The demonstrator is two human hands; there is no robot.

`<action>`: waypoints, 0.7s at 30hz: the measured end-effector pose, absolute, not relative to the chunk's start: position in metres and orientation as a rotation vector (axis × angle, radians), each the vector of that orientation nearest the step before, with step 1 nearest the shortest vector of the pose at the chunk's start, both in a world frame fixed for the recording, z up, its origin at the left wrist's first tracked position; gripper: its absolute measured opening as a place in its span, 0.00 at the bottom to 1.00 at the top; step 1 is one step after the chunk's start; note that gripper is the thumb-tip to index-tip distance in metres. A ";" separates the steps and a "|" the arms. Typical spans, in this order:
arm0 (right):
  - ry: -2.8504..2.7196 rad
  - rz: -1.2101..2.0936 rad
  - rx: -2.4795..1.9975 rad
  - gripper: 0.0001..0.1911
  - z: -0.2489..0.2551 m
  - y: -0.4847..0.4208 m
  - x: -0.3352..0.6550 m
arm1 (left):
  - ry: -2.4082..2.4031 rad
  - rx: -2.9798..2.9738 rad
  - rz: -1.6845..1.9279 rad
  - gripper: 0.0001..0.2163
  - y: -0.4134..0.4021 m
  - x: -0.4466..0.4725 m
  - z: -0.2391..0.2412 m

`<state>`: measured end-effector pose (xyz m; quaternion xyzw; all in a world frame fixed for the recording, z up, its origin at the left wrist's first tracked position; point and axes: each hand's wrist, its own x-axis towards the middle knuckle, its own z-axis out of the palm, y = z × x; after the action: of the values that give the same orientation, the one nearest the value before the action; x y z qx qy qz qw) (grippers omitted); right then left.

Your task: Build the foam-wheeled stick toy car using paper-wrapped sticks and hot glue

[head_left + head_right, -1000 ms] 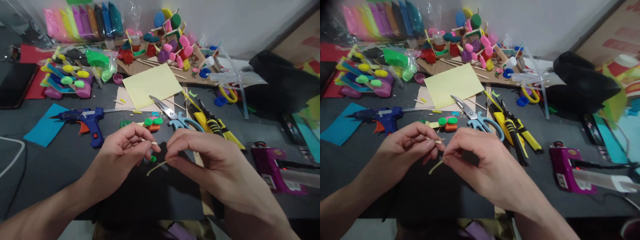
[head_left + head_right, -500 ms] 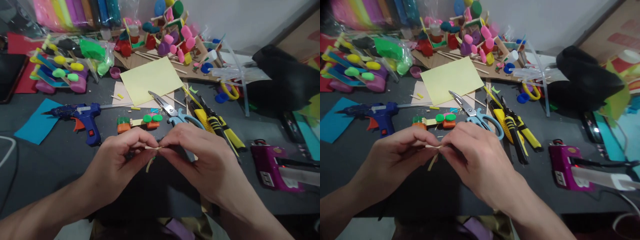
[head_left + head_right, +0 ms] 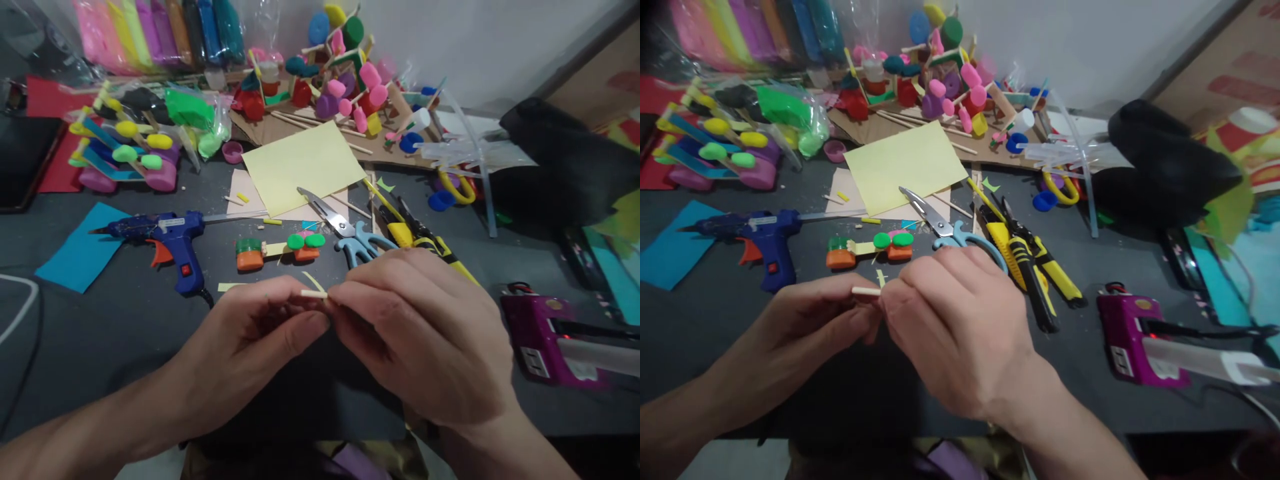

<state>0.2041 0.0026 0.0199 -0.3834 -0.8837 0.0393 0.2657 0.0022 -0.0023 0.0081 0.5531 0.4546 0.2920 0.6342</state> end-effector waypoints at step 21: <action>-1.991 0.682 -1.084 0.07 0.012 -0.004 0.194 | 0.885 0.793 0.700 0.05 0.001 -0.003 0.002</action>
<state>0.1938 -0.0044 0.0121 -0.4240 -0.7788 0.2668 0.3775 -0.0027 0.0005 0.0022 0.3657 0.4081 0.3229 0.7717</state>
